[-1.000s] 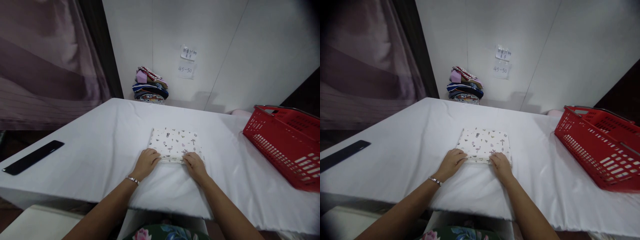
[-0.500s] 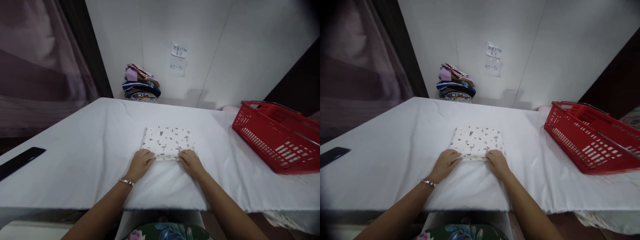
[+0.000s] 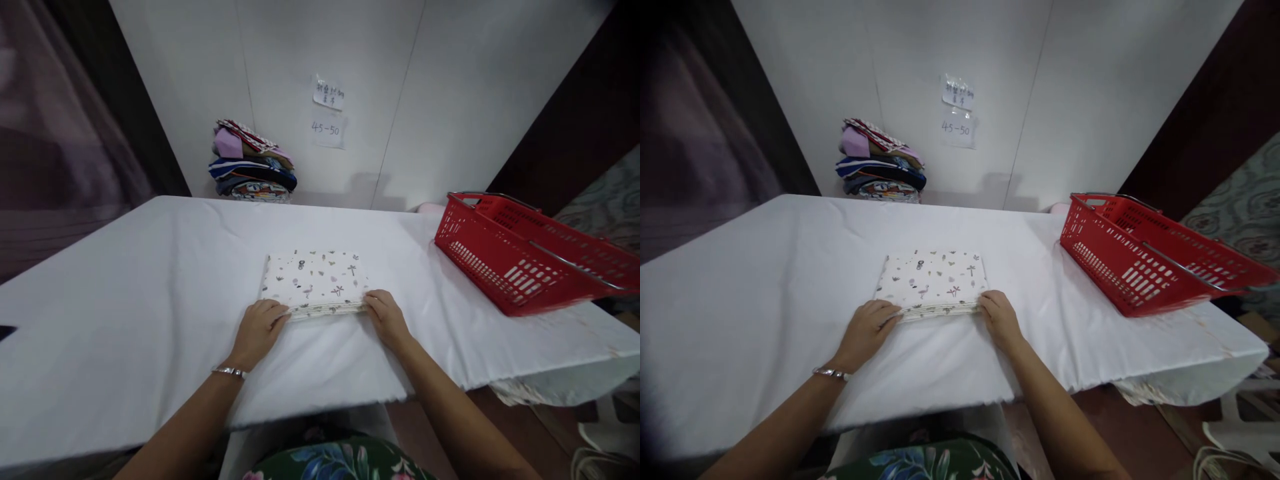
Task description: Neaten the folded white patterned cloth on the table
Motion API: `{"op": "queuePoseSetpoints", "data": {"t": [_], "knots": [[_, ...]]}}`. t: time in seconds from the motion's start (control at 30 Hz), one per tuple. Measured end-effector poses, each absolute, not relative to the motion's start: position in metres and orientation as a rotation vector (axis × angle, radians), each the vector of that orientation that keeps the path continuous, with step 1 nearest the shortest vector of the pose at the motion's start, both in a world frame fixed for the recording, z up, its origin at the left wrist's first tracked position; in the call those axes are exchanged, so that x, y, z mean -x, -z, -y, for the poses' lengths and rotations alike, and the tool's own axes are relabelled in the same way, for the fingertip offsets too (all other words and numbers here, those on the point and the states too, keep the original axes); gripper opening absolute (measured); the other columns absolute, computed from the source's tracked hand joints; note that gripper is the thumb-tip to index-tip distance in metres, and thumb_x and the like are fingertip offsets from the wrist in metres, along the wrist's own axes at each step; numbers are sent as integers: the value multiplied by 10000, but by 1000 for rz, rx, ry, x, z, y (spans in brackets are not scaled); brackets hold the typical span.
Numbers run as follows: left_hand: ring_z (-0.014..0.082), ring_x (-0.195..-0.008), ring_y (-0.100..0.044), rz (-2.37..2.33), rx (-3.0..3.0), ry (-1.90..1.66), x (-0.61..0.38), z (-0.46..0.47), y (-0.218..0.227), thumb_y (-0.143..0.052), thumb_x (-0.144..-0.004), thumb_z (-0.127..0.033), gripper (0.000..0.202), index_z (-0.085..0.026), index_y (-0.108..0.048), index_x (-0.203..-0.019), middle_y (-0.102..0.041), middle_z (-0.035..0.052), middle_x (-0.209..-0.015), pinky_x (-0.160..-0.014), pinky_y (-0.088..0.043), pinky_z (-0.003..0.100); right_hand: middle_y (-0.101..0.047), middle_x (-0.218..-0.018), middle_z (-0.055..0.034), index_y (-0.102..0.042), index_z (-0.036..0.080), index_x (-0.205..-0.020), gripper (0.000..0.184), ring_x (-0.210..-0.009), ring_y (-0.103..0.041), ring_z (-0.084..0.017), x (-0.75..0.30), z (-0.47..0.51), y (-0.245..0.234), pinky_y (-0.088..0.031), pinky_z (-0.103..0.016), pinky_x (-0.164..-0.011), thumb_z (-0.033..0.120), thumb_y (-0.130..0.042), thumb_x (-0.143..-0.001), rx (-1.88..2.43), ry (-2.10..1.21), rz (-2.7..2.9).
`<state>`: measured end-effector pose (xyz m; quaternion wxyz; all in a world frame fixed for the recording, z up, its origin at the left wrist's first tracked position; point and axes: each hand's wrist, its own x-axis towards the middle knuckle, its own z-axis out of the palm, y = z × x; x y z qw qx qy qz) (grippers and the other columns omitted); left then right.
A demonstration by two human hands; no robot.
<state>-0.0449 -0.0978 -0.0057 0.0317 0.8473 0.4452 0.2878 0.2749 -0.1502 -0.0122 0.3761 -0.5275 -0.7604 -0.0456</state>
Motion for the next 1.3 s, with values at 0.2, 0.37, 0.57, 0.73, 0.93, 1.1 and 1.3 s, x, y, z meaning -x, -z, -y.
{"op": "queuePoseSetpoints", "data": {"t": [0.2,0.37,0.57,0.73,0.93,1.1,1.3], "knots": [[196,-868,-540,-1371,-2610,-897,46,97,6,-472,-875,-315,213,-209,-654,-906,-630,41,-901,-781,-406,352,-594,-1044,-93,-584,212,-1085,232,-973,-511,-223,-278,150,8,-461,-378,-815,176,-475,-883,1449,183,2084],[196,-875,-539,-1367,-2611,-923,45,95,8,-481,-872,-315,212,-203,-655,-913,-628,42,-904,-789,-405,354,-611,-992,-83,-611,206,-1010,186,-934,-501,-217,-279,144,-3,-418,-342,-764,169,-481,-882,1503,226,2281],[192,-876,-538,-1385,-2601,-915,45,97,7,-467,-873,-317,225,-203,-657,-913,-633,43,-907,-787,-410,353,-607,-914,-69,-618,181,-947,126,-892,-478,-208,-273,136,-14,-355,-317,-724,166,-531,-857,1517,277,2437],[197,-873,-543,-1370,-2596,-929,45,97,5,-465,-873,-309,222,-201,-655,-915,-635,47,-906,-787,-414,360,-589,-823,-62,-614,177,-857,126,-795,-465,-198,-273,130,-16,-324,-315,-681,156,-491,-875,1429,393,2509],[200,-871,-546,-1372,-2600,-919,45,97,6,-482,-864,-304,202,-214,-658,-904,-636,42,-904,-779,-411,360,-604,-888,-77,-606,170,-947,164,-835,-479,-204,-282,133,-8,-340,-326,-730,151,-451,-896,1357,432,2417],[198,-876,-543,-1365,-2616,-905,44,98,6,-481,-866,-282,193,-201,-653,-899,-630,48,-902,-784,-404,356,-607,-911,-69,-596,184,-1008,190,-849,-489,-201,-285,138,0,-358,-329,-752,140,-450,-896,1332,383,2437],[212,-904,-544,-1376,-2659,-948,41,100,4,-487,-850,-256,169,-214,-647,-883,-634,52,-929,-798,-396,375,-605,-955,-79,-587,189,-1059,207,-906,-496,-205,-283,143,-1,-384,-346,-792,166,-450,-906,1353,305,2413]]}}
